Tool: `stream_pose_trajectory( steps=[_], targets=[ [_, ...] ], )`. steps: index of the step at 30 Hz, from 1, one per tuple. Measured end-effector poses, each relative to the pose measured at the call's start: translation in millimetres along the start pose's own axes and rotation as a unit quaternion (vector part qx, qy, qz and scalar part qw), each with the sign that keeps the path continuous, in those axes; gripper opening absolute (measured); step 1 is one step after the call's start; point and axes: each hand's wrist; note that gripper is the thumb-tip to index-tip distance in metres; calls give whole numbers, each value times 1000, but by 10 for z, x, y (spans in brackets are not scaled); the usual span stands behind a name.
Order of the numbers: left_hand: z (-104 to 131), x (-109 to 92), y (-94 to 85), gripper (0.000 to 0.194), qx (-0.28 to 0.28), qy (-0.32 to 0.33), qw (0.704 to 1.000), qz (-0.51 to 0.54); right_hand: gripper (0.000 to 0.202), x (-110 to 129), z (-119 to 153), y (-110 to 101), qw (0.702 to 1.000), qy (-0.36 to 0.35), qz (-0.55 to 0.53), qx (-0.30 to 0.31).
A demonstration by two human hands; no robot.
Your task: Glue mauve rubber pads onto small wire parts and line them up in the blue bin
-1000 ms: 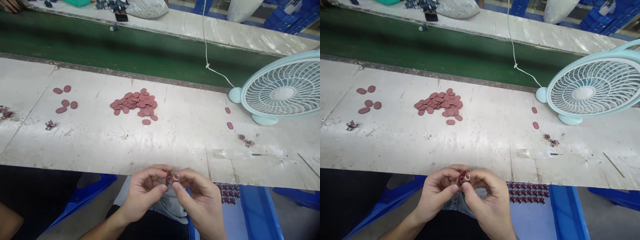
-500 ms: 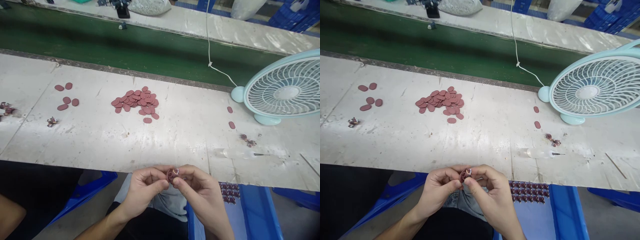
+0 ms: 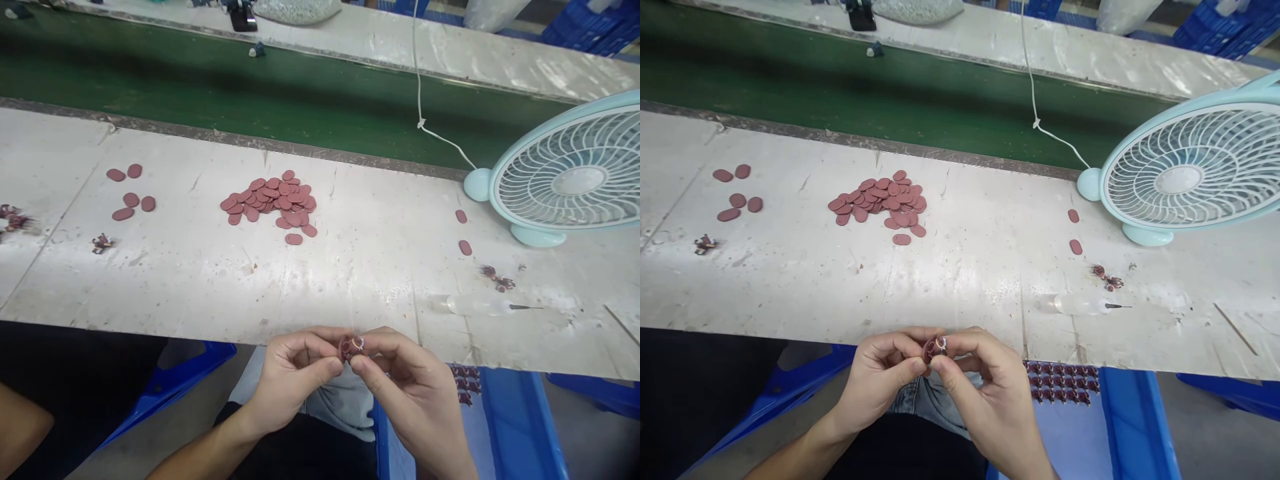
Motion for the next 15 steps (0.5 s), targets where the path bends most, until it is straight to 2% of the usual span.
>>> stream_pose_trajectory(
  steps=[15],
  targets=[
    [0,33,15,12,2,16,1000,-2,13,-142,-2,55,996,27,-79,-27]
  ],
)
Point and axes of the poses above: each hand's wrist, its own z-axis away from the middle knuckle, its own y-axis out of the palm, x = y × z, and after that the axes turned 7 degrees about y, right-handed
